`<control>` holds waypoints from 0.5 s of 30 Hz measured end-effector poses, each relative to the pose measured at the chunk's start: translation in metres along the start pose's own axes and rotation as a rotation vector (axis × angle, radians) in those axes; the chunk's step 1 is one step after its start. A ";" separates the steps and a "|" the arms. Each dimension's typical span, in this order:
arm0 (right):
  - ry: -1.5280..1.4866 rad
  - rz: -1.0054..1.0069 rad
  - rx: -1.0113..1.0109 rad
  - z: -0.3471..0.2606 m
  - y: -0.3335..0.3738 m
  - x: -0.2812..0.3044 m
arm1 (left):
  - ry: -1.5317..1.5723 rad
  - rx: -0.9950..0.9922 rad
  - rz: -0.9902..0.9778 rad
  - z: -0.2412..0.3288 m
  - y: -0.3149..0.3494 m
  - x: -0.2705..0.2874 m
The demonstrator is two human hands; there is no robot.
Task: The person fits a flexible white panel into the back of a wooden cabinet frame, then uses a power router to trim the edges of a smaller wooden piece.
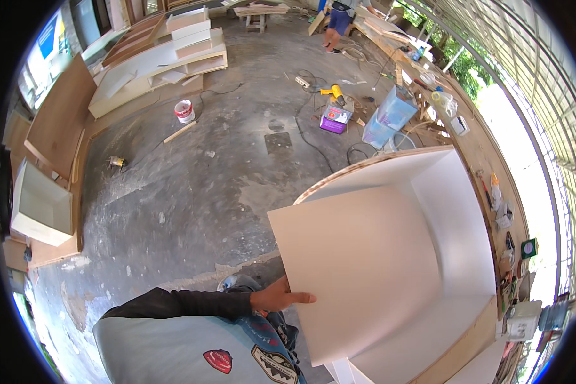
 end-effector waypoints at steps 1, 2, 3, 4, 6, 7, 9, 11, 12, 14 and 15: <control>-0.026 0.001 0.012 -0.007 0.006 0.006 | -0.023 0.014 -0.024 0.005 0.008 0.002; -0.052 0.008 0.024 -0.014 0.013 0.011 | -0.047 0.028 -0.048 0.011 0.016 0.005; -0.081 0.012 0.045 -0.025 0.019 0.020 | -0.069 0.042 -0.070 0.015 0.025 0.006; -0.112 0.016 0.061 -0.033 0.027 0.028 | -0.070 0.010 -0.054 0.020 0.034 0.008; -0.171 0.029 0.101 -0.052 0.040 0.047 | -0.070 -0.054 -0.025 0.027 0.052 0.010; -0.206 0.025 0.126 -0.060 0.047 0.054 | -0.072 -0.079 -0.023 0.031 0.061 0.011; -0.277 0.025 0.178 -0.080 0.062 0.072 | -0.076 -0.129 -0.024 0.037 0.077 0.012; -0.355 0.009 0.238 -0.105 0.078 0.084 | -0.130 -0.179 -0.070 0.043 0.098 0.013; -0.396 0.002 0.269 -0.119 0.085 0.088 | -0.158 -0.204 -0.092 0.047 0.110 0.013; -0.476 -0.021 0.342 -0.146 0.100 0.096 | -0.182 -0.092 -0.200 0.053 0.134 0.015; -0.516 -0.036 0.383 -0.162 0.107 0.099 | -0.203 -0.126 -0.212 0.057 0.149 0.016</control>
Point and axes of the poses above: each hand's wrist, its own y-axis away from the middle knuckle, its own x-axis out of the back of the hand, z = x × y, the point moved 5 cm from there along -y, towards the middle knuckle, and after that the axes turned 5 degrees about -z, right-handed, at the moved point
